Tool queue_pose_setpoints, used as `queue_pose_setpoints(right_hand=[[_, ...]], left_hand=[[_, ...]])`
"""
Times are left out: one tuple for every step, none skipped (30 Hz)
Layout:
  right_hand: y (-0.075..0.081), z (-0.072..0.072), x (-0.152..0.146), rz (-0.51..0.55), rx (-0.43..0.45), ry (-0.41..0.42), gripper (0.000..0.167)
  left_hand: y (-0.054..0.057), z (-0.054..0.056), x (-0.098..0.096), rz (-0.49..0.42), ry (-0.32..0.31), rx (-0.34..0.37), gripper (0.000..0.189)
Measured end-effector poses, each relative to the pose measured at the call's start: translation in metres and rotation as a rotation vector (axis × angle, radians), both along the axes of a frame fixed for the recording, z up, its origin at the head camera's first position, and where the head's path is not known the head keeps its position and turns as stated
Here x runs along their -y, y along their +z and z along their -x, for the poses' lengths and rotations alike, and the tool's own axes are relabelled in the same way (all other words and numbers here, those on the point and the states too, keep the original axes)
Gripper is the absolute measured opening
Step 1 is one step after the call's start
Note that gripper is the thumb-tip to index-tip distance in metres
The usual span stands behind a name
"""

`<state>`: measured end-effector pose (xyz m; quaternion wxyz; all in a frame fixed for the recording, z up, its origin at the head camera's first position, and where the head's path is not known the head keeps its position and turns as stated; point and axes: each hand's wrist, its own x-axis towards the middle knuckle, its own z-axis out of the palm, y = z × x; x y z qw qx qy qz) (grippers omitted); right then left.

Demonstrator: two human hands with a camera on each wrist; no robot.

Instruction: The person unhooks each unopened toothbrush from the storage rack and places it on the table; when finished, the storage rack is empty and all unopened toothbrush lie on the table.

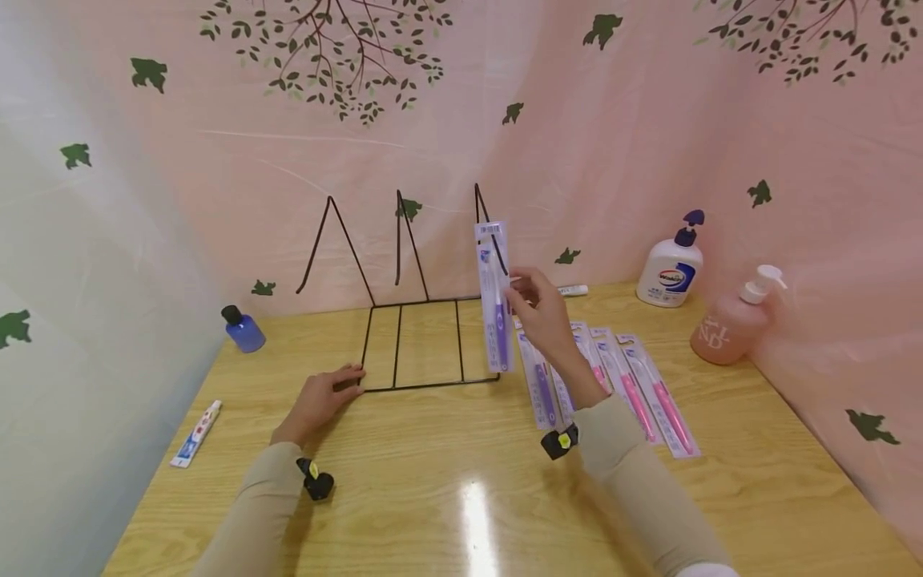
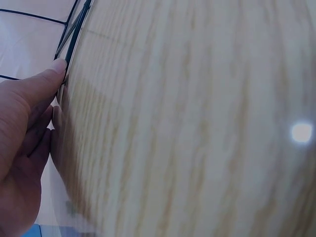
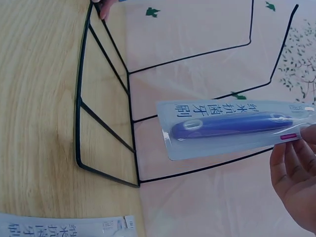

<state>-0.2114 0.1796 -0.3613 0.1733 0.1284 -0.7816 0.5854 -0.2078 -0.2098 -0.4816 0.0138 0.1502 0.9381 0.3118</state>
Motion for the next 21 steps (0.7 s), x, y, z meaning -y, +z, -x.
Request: queue_pose_setpoints(right_hand=[[0.000, -0.004, -0.002, 0.001, 0.004, 0.006, 0.034], [0.001, -0.009, -0.003, 0.005, 0.011, 0.011, 0.034], [0.002, -0.013, -0.005, 0.005, 0.015, 0.018, 0.033], [0.002, -0.018, -0.006, -0.003, 0.013, 0.021, 0.033], [0.003, -0.023, -0.008, -0.011, 0.015, 0.022, 0.032], [0.003, -0.028, -0.010, -0.017, 0.018, 0.027, 0.032], [0.004, -0.033, -0.011, -0.029, 0.021, 0.032, 0.032], [0.004, -0.037, -0.012, -0.046, 0.022, 0.035, 0.032], [0.005, -0.042, -0.014, -0.062, 0.022, 0.038, 0.032], [0.005, -0.045, -0.015, -0.073, 0.020, 0.041, 0.032], [0.005, -0.049, -0.017, -0.082, 0.021, 0.044, 0.031], [0.006, -0.053, -0.018, -0.094, 0.025, 0.043, 0.030], [0.006, -0.056, -0.020, -0.107, 0.023, 0.040, 0.030], [0.006, -0.059, -0.021, -0.116, 0.022, 0.038, 0.030], [0.006, -0.062, -0.023, -0.115, 0.021, 0.036, 0.029], [0.006, -0.065, -0.025, -0.118, 0.018, 0.033, 0.030], [0.007, -0.068, -0.027, -0.122, 0.015, 0.030, 0.030], [0.007, -0.072, -0.029, -0.127, 0.018, 0.022, 0.030], [0.008, -0.075, -0.032, -0.129, 0.018, 0.018, 0.031], [0.008, -0.079, -0.034, -0.134, 0.018, 0.013, 0.031], [0.009, -0.082, -0.038, -0.142, 0.015, 0.003, 0.032]], left_hand=[[0.000, 0.000, 0.000, 0.002, 0.000, -0.003, 0.038], [0.001, 0.000, 0.000, 0.000, 0.000, -0.002, 0.037], [0.001, 0.000, 0.000, 0.003, -0.006, -0.008, 0.037], [0.001, 0.000, 0.000, 0.002, -0.006, -0.006, 0.037], [0.001, 0.000, 0.000, 0.000, -0.005, -0.001, 0.037], [0.001, 0.000, 0.000, -0.001, -0.004, 0.003, 0.038], [0.000, 0.000, 0.000, -0.002, -0.004, 0.005, 0.038], [0.000, 0.000, 0.001, -0.003, -0.006, 0.007, 0.038], [-0.001, 0.000, 0.001, -0.005, -0.004, 0.009, 0.038], [-0.001, -0.001, 0.001, -0.007, 0.000, 0.014, 0.039], [-0.001, -0.001, 0.001, -0.010, 0.003, 0.016, 0.039], [-0.001, -0.001, 0.001, -0.013, 0.004, 0.017, 0.039], [-0.001, -0.001, 0.001, -0.017, 0.007, 0.023, 0.039], [0.000, -0.002, 0.001, -0.020, 0.008, 0.026, 0.039], [0.000, -0.002, 0.001, -0.023, 0.009, 0.028, 0.039], [0.000, -0.002, 0.001, -0.025, 0.007, 0.030, 0.039], [0.000, -0.002, 0.001, -0.030, 0.007, 0.034, 0.040], [0.000, -0.002, 0.000, -0.029, 0.006, 0.035, 0.040], [0.000, -0.002, 0.000, -0.031, 0.007, 0.038, 0.040], [0.000, -0.002, 0.000, -0.029, 0.003, 0.037, 0.040], [0.000, -0.002, 0.000, -0.030, 0.003, 0.039, 0.040]])
